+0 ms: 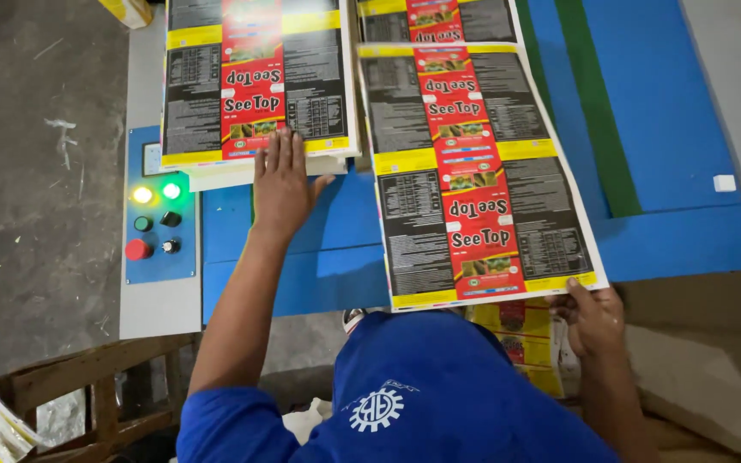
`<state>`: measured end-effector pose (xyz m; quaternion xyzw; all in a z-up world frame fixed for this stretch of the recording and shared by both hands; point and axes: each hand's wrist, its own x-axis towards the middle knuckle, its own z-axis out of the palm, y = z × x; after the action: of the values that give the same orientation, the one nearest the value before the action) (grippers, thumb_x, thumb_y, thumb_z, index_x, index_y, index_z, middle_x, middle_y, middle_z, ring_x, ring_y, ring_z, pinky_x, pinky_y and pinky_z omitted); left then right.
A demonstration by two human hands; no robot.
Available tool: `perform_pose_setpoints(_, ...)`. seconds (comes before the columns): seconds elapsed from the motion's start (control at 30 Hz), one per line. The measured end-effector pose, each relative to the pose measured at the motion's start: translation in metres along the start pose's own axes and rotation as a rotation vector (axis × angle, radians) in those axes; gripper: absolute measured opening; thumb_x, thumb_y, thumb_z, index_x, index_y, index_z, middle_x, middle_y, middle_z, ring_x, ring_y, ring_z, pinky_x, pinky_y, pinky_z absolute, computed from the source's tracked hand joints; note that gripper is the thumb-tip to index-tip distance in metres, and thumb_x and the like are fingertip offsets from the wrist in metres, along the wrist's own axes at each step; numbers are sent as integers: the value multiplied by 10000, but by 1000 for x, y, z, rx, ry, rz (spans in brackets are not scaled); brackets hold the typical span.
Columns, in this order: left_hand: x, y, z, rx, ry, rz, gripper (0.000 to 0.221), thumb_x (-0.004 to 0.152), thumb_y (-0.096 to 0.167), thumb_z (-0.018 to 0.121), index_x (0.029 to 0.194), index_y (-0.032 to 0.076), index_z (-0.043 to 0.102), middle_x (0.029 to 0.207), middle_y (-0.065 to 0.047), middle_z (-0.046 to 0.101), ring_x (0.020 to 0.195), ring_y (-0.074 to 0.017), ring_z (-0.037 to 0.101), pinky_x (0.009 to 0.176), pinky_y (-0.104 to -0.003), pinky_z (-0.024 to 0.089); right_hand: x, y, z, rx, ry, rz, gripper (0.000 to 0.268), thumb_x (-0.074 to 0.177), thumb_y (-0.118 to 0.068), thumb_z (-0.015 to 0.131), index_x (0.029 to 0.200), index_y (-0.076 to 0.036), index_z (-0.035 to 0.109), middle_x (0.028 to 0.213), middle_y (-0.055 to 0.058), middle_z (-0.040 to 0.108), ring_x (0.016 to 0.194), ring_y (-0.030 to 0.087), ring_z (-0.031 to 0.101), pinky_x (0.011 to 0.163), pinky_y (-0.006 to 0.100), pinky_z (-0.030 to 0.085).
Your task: Processing and sorting printed product sheets on a machine.
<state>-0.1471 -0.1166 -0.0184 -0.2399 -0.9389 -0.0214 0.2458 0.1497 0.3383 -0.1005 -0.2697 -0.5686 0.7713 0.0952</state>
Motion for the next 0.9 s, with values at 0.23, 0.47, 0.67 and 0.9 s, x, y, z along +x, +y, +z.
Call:
perform_pose_setpoints(0.23, 20, -38, -4, -92, -45, 112, 307, 1018, 302, 658, 1214, 67, 678, 1241, -162, 732, 1128, -311, 710, 857, -425, 568, 1, 11, -20, 10, 22, 47, 232, 1059, -114, 571, 1276, -33, 590, 1022, 124, 730, 788, 196, 713, 643, 336, 577)
perform_pose_setpoints(0.47, 27, -3, -62, -69, 115, -12, 57, 988, 102, 636, 972, 89, 689, 819, -120, 680, 712, -331, 675, 620, -461, 535, 9, 15, -17, -47, 28, 89, 227, 1034, -102, 589, 1252, -45, 609, 1009, 119, 730, 776, 193, 709, 624, 329, 565)
perform_pose_setpoints(0.67, -13, 44, -71, -191, 96, -57, 69, 989, 121, 641, 997, 64, 679, 833, -131, 693, 735, -327, 689, 612, -451, 546, 47, 18, 0, -137, -14, 96, 166, 1048, -111, 602, 1172, 1, 596, 964, 155, 721, 769, 223, 723, 591, 336, 544)
perform_pose_setpoints(0.9, -27, 49, -74, -266, 42, -126, 63, 993, 101, 645, 957, 59, 675, 826, -120, 702, 786, -325, 708, 637, -465, 552, 123, -11, 50, -144, -126, 26, 195, 1057, -124, 575, 1198, 8, 598, 961, 156, 733, 781, 224, 732, 588, 341, 553)
